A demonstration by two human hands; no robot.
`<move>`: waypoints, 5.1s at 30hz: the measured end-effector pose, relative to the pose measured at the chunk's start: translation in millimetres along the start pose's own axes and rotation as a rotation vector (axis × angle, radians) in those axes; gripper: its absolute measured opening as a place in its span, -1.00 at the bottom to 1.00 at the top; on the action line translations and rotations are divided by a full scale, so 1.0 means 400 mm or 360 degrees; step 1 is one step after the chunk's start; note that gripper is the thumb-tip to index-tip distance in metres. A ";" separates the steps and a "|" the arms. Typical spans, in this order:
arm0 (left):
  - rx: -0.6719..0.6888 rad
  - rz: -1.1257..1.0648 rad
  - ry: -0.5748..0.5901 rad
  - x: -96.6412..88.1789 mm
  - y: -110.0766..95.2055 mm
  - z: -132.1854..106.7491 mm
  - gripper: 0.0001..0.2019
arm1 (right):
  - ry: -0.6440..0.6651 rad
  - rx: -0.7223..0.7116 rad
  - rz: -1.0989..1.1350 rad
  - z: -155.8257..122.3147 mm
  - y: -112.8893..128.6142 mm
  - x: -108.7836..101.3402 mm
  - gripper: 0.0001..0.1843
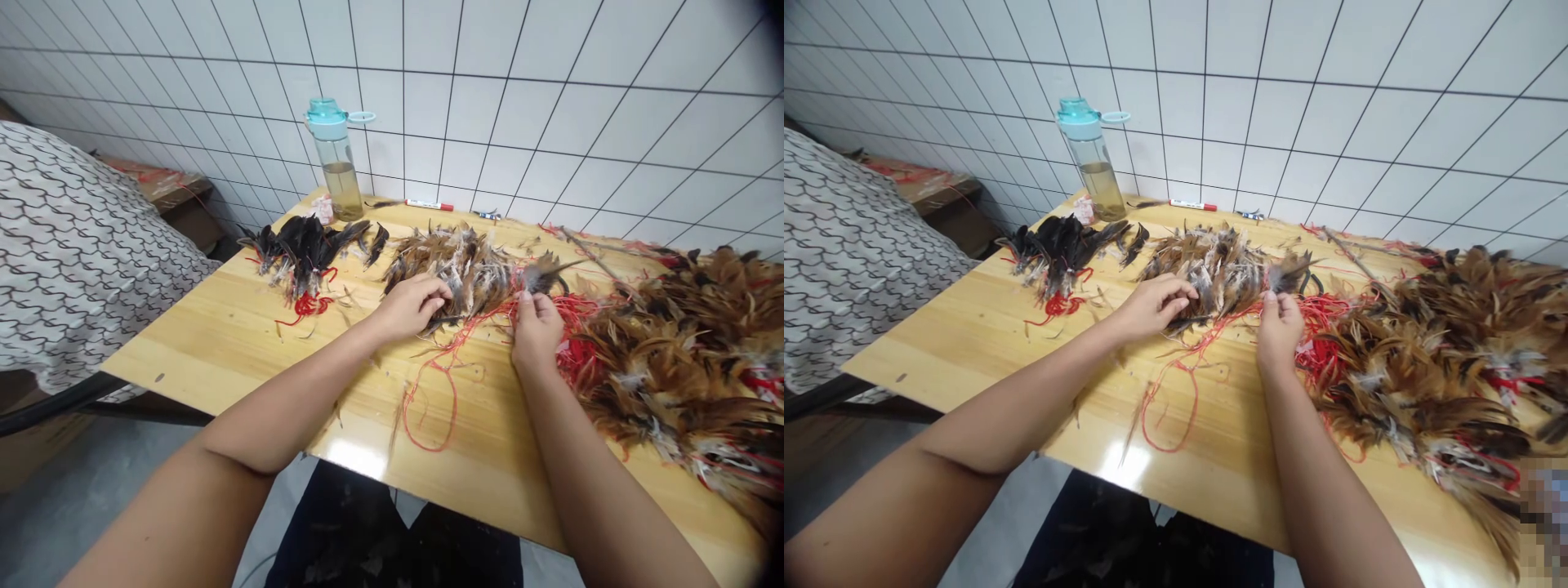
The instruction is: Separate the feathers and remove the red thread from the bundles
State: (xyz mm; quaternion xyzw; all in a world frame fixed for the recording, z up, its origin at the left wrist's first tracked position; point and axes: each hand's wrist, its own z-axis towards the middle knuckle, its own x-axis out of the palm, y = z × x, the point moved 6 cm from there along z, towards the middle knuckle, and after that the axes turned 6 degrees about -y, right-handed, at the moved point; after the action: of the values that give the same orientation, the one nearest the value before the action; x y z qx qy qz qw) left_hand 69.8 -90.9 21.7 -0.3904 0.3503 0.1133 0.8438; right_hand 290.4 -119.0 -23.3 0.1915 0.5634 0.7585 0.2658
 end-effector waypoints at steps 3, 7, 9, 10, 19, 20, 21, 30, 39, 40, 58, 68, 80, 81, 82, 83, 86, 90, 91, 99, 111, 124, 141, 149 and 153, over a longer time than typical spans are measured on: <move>0.0355 0.0136 -0.0031 0.010 -0.023 -0.008 -0.68 | 0.0008 -0.0035 -0.0126 -0.025 0.015 0.022 -0.69; 0.0667 0.0516 0.0192 0.059 -0.036 -0.014 -0.66 | 0.0164 -0.0028 -0.0271 -0.044 0.019 0.051 -0.73; 0.0764 0.0685 0.0248 0.073 -0.039 -0.011 -0.70 | 0.0222 -0.0051 -0.0344 -0.049 0.020 0.059 -0.74; 0.0791 0.0752 0.0252 0.076 -0.040 -0.009 -0.72 | 0.0238 -0.0070 -0.0376 -0.050 0.021 0.060 -0.75; 0.0736 0.0724 0.0029 0.031 -0.025 -0.009 -0.73 | 0.0276 -0.0127 -0.0455 -0.054 0.016 0.061 -0.72; 0.0764 0.0705 0.0027 0.030 -0.030 -0.010 -0.71 | 0.0276 -0.0137 -0.0453 -0.054 0.017 0.061 -0.73; 0.0804 0.0697 0.0046 0.033 -0.036 -0.011 -0.70 | 0.0278 -0.0145 -0.0453 -0.054 0.018 0.062 -0.73; 0.0893 0.0813 0.0220 0.073 -0.042 -0.005 -0.82 | 0.0288 -0.0136 -0.0509 -0.058 0.024 0.063 -0.74; 0.0418 -0.0142 -0.0238 -0.009 -0.008 0.004 -0.86 | 0.0294 -0.0150 -0.0500 -0.066 0.029 0.069 -0.72; 0.0328 -0.0253 -0.0305 -0.017 0.002 0.006 -0.87 | 0.0306 -0.0140 -0.0487 -0.069 0.031 0.071 -0.73; -0.0705 -0.1380 -0.0245 0.054 0.030 -0.005 -0.82 | 0.0546 -0.0038 -0.0324 -0.121 0.045 0.121 -0.71; -0.0441 -0.0914 -0.0238 0.061 0.037 -0.007 -0.88 | 0.0617 0.0018 -0.0248 -0.125 0.048 0.132 -0.68; -0.0398 -0.0890 -0.0220 0.058 0.029 -0.005 -0.87 | 0.0760 0.0096 -0.0211 -0.131 0.036 0.142 -0.66; -0.0448 -0.0934 -0.0250 0.056 0.033 -0.005 -0.86 | 0.0761 0.0104 -0.0202 -0.130 0.037 0.142 -0.66; -0.0514 -0.0977 -0.0282 0.054 0.037 -0.005 -0.86 | 0.0748 0.0109 -0.0186 -0.129 0.038 0.141 -0.66; -0.0592 -0.1019 -0.0310 0.053 0.042 -0.006 -0.86 | 0.0719 0.0114 -0.0165 -0.126 0.039 0.139 -0.66; -0.0813 -0.1151 -0.0308 0.052 0.050 -0.011 -0.87 | 0.0601 0.0135 -0.0113 -0.114 0.034 0.128 -0.66; -0.0839 -0.1155 -0.0109 0.060 0.038 -0.014 -0.82 | 0.0514 0.0159 -0.0106 -0.105 0.022 0.118 -0.65; -0.0829 -0.1099 -0.0072 0.061 0.037 -0.015 -0.80 | 0.0505 0.0161 -0.0100 -0.104 0.021 0.117 -0.65; -0.0851 -0.0786 0.0120 0.087 0.040 -0.021 -0.81 | 0.0527 0.0196 -0.0038 -0.109 0.018 0.121 -0.65; -0.0750 -0.0988 -0.0137 0.057 0.041 -0.013 -0.84 | 0.0710 -0.0003 -0.0350 -0.121 0.037 0.136 -0.67; -0.0770 -0.1048 -0.0047 0.073 0.037 -0.017 -0.71 | 0.0776 -0.0200 -0.0500 -0.130 0.032 0.146 -0.73; -0.1004 -0.1606 -0.0198 0.076 0.044 -0.020 -0.79 | 0.0713 0.0022 -0.0360 -0.122 0.033 0.139 -0.71; -0.0946 -0.1900 -0.0692 -0.013 0.080 0.003 -0.76 | 0.0652 0.0062 -0.0300 -0.118 0.037 0.134 -0.70; -0.0880 -0.1732 -0.0912 -0.064 0.104 0.005 -0.77 | 0.0512 0.0146 -0.0151 -0.108 0.030 0.120 -0.71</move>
State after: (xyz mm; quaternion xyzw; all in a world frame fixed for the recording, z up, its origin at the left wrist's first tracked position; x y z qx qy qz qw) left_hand 32.8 -59.5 15.6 -0.6673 -0.1759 -0.1434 0.7093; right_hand 224.9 -124.3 -25.0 0.0526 0.6411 0.7394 0.1986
